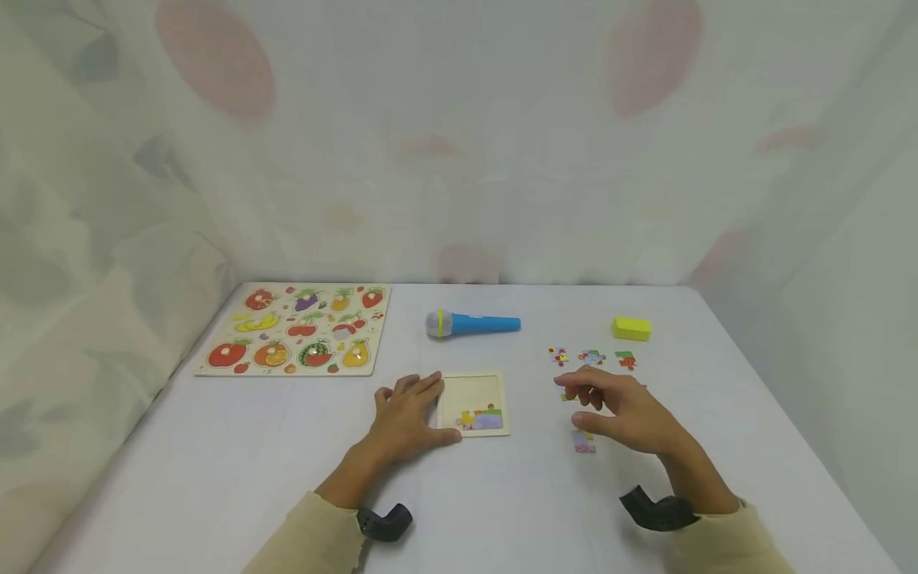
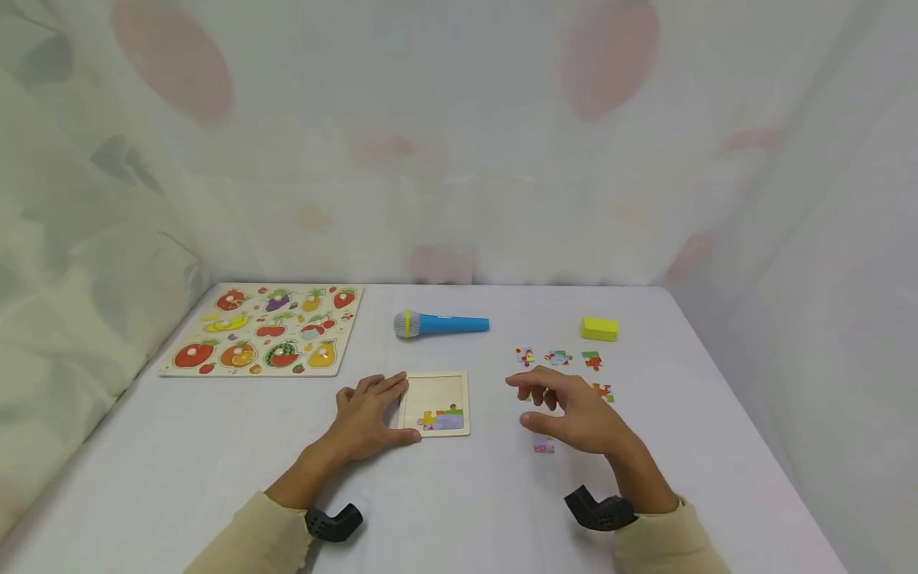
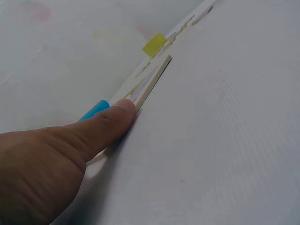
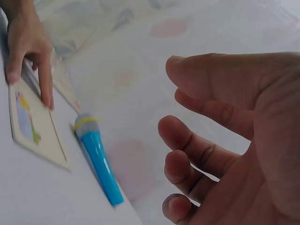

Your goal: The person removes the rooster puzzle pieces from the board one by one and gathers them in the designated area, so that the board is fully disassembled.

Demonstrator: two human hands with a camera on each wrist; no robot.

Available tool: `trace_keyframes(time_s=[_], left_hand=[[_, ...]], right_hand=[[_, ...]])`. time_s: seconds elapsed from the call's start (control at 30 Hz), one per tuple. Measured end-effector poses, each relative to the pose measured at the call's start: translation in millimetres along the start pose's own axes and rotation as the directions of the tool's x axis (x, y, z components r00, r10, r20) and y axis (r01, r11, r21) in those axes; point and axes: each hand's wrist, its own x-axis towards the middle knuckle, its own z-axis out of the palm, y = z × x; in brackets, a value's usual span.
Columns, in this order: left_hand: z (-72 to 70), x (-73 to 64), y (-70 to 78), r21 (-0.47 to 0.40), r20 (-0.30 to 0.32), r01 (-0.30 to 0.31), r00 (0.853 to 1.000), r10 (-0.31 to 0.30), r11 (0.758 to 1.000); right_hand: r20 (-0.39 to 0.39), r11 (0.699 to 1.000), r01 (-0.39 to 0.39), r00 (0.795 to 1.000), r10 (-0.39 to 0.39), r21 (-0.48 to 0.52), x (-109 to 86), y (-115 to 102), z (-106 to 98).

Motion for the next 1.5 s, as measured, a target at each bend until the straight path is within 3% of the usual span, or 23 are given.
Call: trace_keyframes(time_s=[0.3,0.83,1.37,1.5], left_hand=[[1.1,-0.1,-1.2,-0.017,-0.012,-0.008,1.000,0.008,1.000],[2.0,-0.3,-0.7,0.001,-0.021,0.002,1.000,-0.002,1.000],[1.1,-0.1,1.0,0.002,-0.011,0.001,1.000,-0.001,1.000],[0.6,-0.7,0.9,0.000,-0.013,0.001,1.000,-0.001,1.000]], right_hand=[[0.026,0.999,0.028,0.999,-0.027,-0.036,28.8,-16.0,15.4],[0.020,0.998,0.018,1.000,-0.019,0.053,69.2,-50.4,48.9],[0.063,0.992,-0.082,0.995,0.076,0.096,73.5,-7.0,86.0],[0.084,0.992,-0.062,0.995,0.053,0.108,69.5,24.8,100.8]])
